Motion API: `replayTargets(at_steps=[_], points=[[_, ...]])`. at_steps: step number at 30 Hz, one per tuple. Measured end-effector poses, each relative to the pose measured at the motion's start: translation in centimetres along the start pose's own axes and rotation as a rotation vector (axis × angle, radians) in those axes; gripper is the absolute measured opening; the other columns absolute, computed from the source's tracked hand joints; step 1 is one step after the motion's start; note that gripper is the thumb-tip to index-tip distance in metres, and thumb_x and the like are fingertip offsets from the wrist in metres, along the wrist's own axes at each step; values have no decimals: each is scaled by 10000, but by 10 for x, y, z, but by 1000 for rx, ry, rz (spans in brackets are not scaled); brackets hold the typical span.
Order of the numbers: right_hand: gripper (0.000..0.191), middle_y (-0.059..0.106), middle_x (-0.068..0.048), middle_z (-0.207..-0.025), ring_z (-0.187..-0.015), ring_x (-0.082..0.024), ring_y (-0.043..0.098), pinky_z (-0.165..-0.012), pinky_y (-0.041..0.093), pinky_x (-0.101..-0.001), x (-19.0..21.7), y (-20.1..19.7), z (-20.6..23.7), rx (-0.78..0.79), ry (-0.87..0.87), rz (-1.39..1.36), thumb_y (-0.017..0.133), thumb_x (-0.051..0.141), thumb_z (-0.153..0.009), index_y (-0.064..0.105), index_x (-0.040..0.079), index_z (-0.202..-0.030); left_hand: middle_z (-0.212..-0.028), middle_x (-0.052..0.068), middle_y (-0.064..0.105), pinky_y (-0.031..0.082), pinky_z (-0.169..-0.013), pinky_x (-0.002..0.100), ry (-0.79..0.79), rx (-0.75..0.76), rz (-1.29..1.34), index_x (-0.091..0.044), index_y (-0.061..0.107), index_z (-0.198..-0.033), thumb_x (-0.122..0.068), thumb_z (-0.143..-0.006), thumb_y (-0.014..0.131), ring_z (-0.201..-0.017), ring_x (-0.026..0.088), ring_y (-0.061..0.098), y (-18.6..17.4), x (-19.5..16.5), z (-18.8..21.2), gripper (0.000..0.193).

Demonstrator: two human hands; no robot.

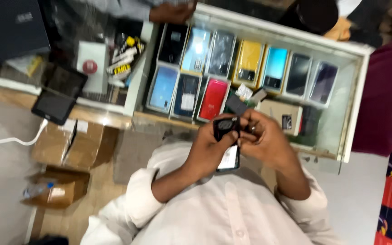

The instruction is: The person removes a black plastic cover from a small electronic device, wipes the exposed circuit board with a white cloth, and then uses a screwdriver to adjust components on a white circuit board. The person handles the device and tools with both hands while standing at a glass display counter.

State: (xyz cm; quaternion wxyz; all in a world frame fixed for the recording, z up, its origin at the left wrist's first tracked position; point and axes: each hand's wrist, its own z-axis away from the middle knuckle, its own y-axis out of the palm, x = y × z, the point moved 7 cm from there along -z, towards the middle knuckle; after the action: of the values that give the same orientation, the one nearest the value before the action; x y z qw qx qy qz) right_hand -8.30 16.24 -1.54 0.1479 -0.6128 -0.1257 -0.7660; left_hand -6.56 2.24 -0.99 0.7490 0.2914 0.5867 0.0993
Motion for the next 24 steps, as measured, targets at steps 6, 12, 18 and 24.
replayTargets(at_steps=[6,12,18,24], points=[[323,605,10,-925,-801,-54,596,-616,552,-245,-112,31,-8,38,88,-92,643,-48,-796,556,39,-1095,-1057,107,716,634,-769,322,-101,-57,72,28,633,-1222,11,-999,582,-907,170,721,-72,89,19,230],[338,604,-34,-984,-888,-89,576,-753,504,-262,-131,-19,72,46,15,-41,635,-32,-818,546,22,-1140,-1032,122,720,663,-724,374,-180,-83,185,26,615,-1214,12,-978,552,-885,206,749,11,140,47,245],[463,647,-63,-1075,-989,-133,623,-834,506,-283,-125,13,99,35,76,-205,636,3,-795,547,36,-1248,-1024,122,705,666,-704,372,-244,-105,224,9,616,-1259,9,-953,555,-849,218,742,8,134,83,312],[449,628,-96,-1073,-970,-152,659,-843,592,-318,-96,37,87,-133,23,-229,727,103,-858,566,37,-1272,-1010,145,721,663,-717,390,-241,-108,232,21,588,-1288,7,-962,553,-832,242,752,-17,90,88,328]])
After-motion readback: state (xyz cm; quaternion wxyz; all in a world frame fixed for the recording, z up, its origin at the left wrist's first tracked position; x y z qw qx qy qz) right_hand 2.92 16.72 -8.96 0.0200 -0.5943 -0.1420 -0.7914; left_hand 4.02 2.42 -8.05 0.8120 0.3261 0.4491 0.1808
